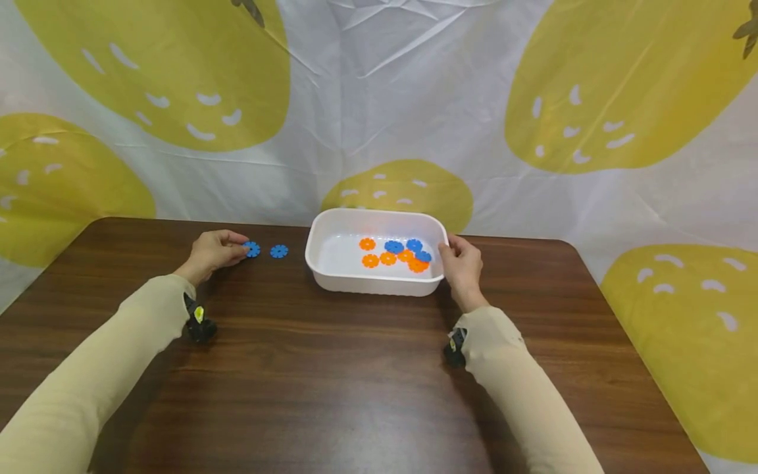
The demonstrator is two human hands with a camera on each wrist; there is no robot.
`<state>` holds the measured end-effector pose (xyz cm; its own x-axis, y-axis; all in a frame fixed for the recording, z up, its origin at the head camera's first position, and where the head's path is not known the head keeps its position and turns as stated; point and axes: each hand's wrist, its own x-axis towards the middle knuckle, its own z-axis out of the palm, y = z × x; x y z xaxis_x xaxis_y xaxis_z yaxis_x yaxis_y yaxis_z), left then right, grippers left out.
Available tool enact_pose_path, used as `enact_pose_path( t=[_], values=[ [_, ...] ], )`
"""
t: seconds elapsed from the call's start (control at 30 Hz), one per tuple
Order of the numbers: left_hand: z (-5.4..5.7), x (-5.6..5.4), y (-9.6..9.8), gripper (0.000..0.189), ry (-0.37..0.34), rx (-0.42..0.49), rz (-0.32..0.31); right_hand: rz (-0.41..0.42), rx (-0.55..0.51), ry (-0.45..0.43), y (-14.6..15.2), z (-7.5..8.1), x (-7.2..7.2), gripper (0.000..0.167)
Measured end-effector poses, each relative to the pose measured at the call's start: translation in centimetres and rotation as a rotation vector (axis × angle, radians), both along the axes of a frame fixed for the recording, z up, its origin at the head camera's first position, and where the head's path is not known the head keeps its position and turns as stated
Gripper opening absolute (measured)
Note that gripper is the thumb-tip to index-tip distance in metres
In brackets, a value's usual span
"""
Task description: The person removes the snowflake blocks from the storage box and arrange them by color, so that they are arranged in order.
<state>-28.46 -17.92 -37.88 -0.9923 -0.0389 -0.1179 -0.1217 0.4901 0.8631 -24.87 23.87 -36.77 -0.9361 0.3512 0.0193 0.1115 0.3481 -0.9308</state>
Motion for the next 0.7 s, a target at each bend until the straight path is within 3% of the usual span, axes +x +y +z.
enact_pose_path(
  t=[0.17,0.33,0.5,0.7],
  values=[
    [0.15,0.09,0.30,0.028,0.044,-0.116,0.011,0.005,0.000,-0.005,0.08,0.01,0.00,0.038],
    [0.41,0.08,0.53,0.026,0.034,-0.244,0.033,0.007,0.008,-0.011,0.16,0.01,-0.07,0.038],
    [0.55,-0.03,0.81,0.024,0.016,-0.301,0.051,0.006,0.006,-0.006,0.20,-0.04,-0.11,0.039],
    [0.45,-0.11,0.90,0.025,0.048,-0.340,0.043,-0.003,0.015,0.032,0.13,-0.16,-0.17,0.036]
  ],
)
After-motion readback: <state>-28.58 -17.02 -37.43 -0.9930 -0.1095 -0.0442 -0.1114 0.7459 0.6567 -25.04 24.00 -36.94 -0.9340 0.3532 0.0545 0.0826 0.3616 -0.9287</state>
